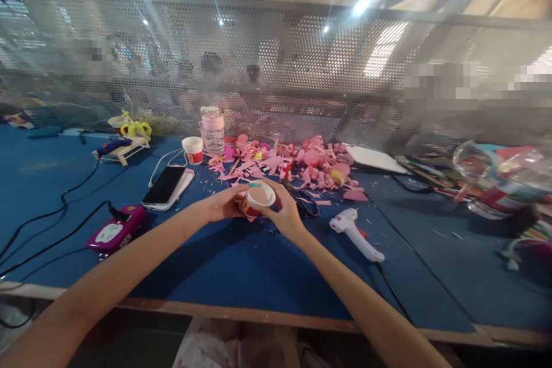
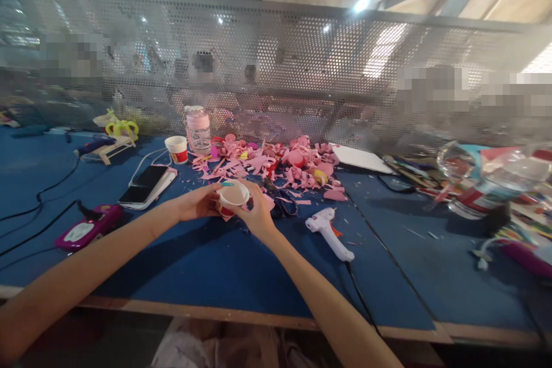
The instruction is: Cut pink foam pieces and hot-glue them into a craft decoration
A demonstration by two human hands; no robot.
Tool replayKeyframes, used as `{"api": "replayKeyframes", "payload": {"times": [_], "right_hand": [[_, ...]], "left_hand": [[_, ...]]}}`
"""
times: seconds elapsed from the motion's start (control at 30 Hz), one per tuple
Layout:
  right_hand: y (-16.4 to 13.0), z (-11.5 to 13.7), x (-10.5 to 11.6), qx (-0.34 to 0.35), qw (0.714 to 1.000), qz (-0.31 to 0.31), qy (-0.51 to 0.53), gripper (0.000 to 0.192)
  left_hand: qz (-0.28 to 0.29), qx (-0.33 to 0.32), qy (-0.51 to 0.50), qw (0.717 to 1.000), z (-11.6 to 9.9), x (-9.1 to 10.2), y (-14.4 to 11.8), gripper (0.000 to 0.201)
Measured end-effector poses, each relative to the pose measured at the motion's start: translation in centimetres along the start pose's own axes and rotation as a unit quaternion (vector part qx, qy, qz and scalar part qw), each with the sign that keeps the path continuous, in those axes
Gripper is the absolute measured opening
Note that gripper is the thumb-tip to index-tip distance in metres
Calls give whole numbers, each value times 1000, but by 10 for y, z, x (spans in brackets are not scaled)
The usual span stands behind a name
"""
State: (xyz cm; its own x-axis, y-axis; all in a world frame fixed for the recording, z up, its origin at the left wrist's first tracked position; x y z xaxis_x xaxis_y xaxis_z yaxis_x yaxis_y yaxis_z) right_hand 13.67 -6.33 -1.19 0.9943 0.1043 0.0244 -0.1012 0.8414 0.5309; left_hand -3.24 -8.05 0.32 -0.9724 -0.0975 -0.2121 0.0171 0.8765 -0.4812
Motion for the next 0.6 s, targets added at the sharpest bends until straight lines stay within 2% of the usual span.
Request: {"api": "replayKeyframes", "payload": {"times": [0.1,0.17,0.27,0.33,0.4,0.5,0.6], "right_hand": [[2,-3,2,-12,1000,-16,9,58],[3,-6,3,-14,1000,-23,3,58],[5,-9,2,-4,999,-26,-22,56],[7,-10,1,10,999,-17,-43,56],[9,-10,-2,28,997,-5,-69,56],[11,-8,-6,62,991,21,-120,55],[12,-4,-10,107,982,57,-147,54]], "left_hand": [[-13,-46,17,999,-1,-1,-4,33],[-17,-94,72,993,-1,0,-5,36],[-34,-194,175,965,0,8,-3,29],[-44,-248,200,947,-1,16,-1,17],[-81,-334,222,913,-4,25,0,13],[-142,-452,292,831,-5,34,1,28],[-172,-487,329,790,1,41,4,48]]}}
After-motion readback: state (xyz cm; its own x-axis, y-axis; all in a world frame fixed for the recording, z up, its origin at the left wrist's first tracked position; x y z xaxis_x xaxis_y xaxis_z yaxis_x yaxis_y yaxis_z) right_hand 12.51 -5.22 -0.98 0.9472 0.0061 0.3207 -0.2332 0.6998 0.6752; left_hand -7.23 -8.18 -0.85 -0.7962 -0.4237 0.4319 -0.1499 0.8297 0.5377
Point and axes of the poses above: each hand's wrist, its own y-axis towards the middle knuckle, its own x-axis out of the back of the hand, z = x × y, the point moved 1 cm from there along y, towards the middle knuckle, and after that the axes turned 15 degrees about -z, right-handed, at the moved point
